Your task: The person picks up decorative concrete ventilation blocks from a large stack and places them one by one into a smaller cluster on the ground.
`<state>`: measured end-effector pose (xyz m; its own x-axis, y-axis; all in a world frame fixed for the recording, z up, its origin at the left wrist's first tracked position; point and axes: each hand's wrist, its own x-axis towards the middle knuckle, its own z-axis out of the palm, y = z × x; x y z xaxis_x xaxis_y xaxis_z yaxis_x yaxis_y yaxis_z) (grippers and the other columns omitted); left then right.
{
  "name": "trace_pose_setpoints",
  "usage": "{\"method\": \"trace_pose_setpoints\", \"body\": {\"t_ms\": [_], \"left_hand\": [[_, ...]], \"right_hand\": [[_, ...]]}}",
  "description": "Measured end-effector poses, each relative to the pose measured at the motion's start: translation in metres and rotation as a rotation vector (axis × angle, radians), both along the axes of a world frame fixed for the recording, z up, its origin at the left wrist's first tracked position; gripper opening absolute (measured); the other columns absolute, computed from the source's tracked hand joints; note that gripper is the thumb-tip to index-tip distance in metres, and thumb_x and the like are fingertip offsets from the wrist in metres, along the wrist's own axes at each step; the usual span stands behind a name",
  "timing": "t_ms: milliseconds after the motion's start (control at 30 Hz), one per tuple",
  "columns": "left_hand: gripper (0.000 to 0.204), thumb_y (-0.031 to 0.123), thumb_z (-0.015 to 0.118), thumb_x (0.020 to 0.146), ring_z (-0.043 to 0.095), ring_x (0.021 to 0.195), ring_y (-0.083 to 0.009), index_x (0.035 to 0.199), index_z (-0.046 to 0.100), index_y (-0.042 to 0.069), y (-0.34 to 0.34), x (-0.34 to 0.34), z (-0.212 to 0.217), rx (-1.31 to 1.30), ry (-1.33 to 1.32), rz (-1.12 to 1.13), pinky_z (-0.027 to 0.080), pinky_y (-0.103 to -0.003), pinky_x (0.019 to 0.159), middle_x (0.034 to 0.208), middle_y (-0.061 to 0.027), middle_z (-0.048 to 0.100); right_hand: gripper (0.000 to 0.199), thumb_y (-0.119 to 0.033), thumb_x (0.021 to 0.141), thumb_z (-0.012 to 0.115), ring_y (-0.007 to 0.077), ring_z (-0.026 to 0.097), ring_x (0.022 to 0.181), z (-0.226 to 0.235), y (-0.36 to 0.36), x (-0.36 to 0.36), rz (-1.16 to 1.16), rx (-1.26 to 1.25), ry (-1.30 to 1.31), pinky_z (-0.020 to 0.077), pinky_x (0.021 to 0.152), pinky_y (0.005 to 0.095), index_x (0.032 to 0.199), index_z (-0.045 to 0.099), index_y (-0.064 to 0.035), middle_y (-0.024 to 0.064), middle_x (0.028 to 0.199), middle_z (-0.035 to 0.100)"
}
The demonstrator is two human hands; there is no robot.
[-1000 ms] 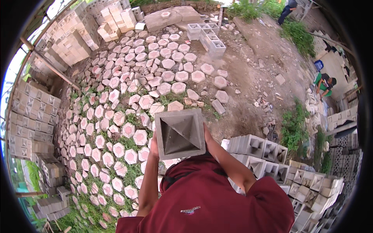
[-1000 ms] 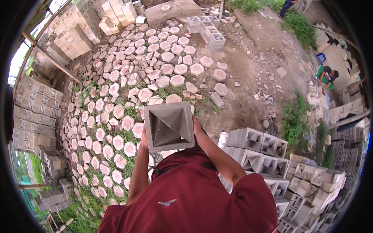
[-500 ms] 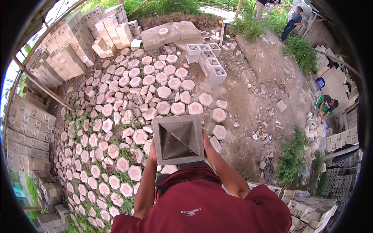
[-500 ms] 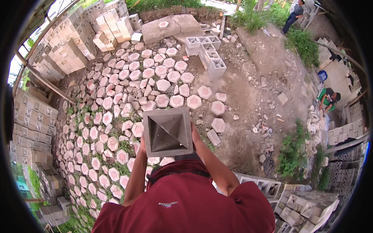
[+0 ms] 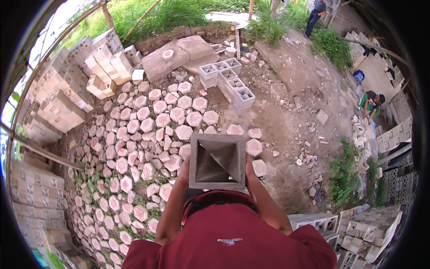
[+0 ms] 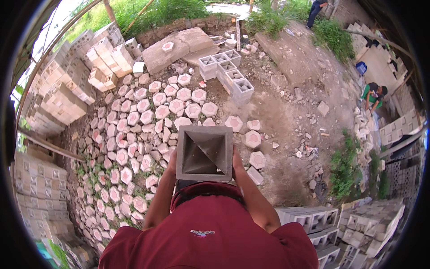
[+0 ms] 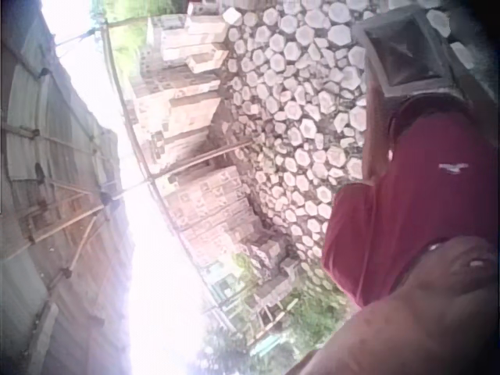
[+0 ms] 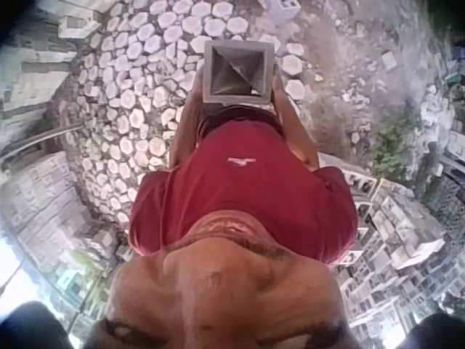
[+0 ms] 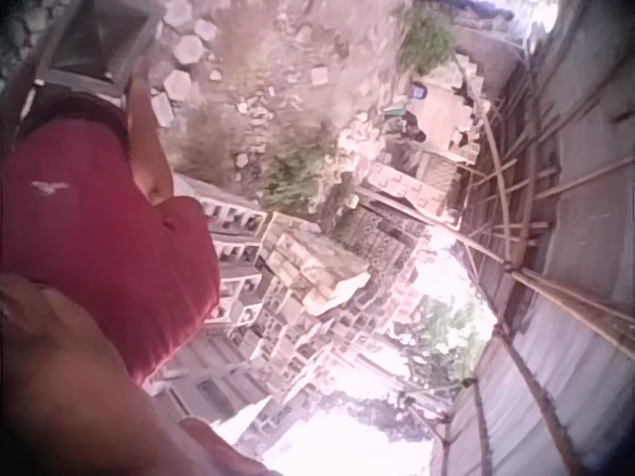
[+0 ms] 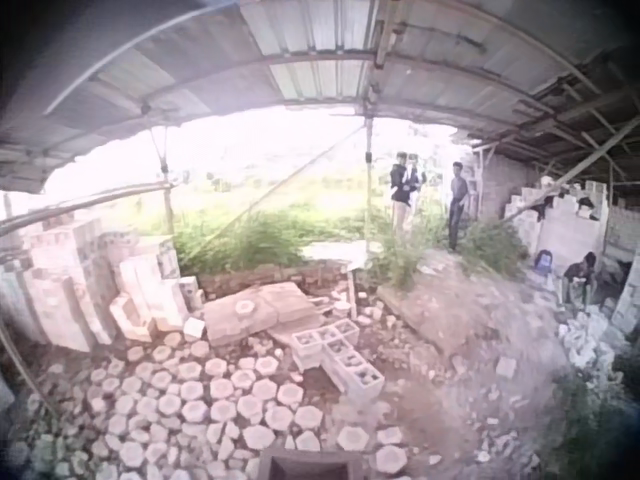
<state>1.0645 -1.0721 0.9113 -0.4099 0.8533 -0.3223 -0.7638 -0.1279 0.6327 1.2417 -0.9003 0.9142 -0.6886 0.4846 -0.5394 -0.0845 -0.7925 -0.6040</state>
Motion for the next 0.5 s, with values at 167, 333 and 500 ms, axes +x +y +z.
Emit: {"method": "trace_pose_setpoints", "body": {"t_ms": [167, 333, 500], "left_hand": [[0.040, 0.030, 0.037, 0.095, 0.060, 0.089, -0.0189, 0.120, 0.050, 0.002, 0.046, -0.121, -0.011, -0.064, 0.070, -0.048, 0.051, -0.032, 0.080, 0.104, -0.0094, 0.060], [0.043, 0.034, 0.040, 0.094, 0.060, 0.092, -0.0208, 0.123, 0.048, 0.003, 0.073, -0.233, -0.019, -0.096, -0.003, -0.166, 0.052, -0.034, 0.080, 0.110, -0.0107, 0.058], [0.046, 0.035, 0.043, 0.093, 0.061, 0.093, -0.0224, 0.125, 0.047, 0.003, 0.092, -0.291, -0.004, -0.077, -0.023, -0.141, 0.053, -0.035, 0.080, 0.111, -0.0118, 0.058]], "right_hand": [[0.059, -0.052, 0.094, 0.029, 0.0246, 0.057, 0.102, 0.004, 0.020, -0.105, -0.134, 0.085, 0.067, 0.0477, 0.088, 0.0377, 0.131, 0.044, -0.0086, 0.0116, 0.119, 0.056], [0.057, -0.051, 0.093, 0.033, 0.0239, 0.057, 0.101, -0.008, 0.028, -0.199, -0.252, 0.004, -0.045, 0.0477, 0.087, 0.0357, 0.131, 0.044, -0.0104, 0.0098, 0.118, 0.056], [0.059, -0.053, 0.092, 0.034, 0.0230, 0.057, 0.100, 0.000, 0.044, -0.267, -0.266, 0.032, -0.081, 0.0479, 0.086, 0.0353, 0.130, 0.046, -0.0101, 0.0092, 0.117, 0.057]]}}
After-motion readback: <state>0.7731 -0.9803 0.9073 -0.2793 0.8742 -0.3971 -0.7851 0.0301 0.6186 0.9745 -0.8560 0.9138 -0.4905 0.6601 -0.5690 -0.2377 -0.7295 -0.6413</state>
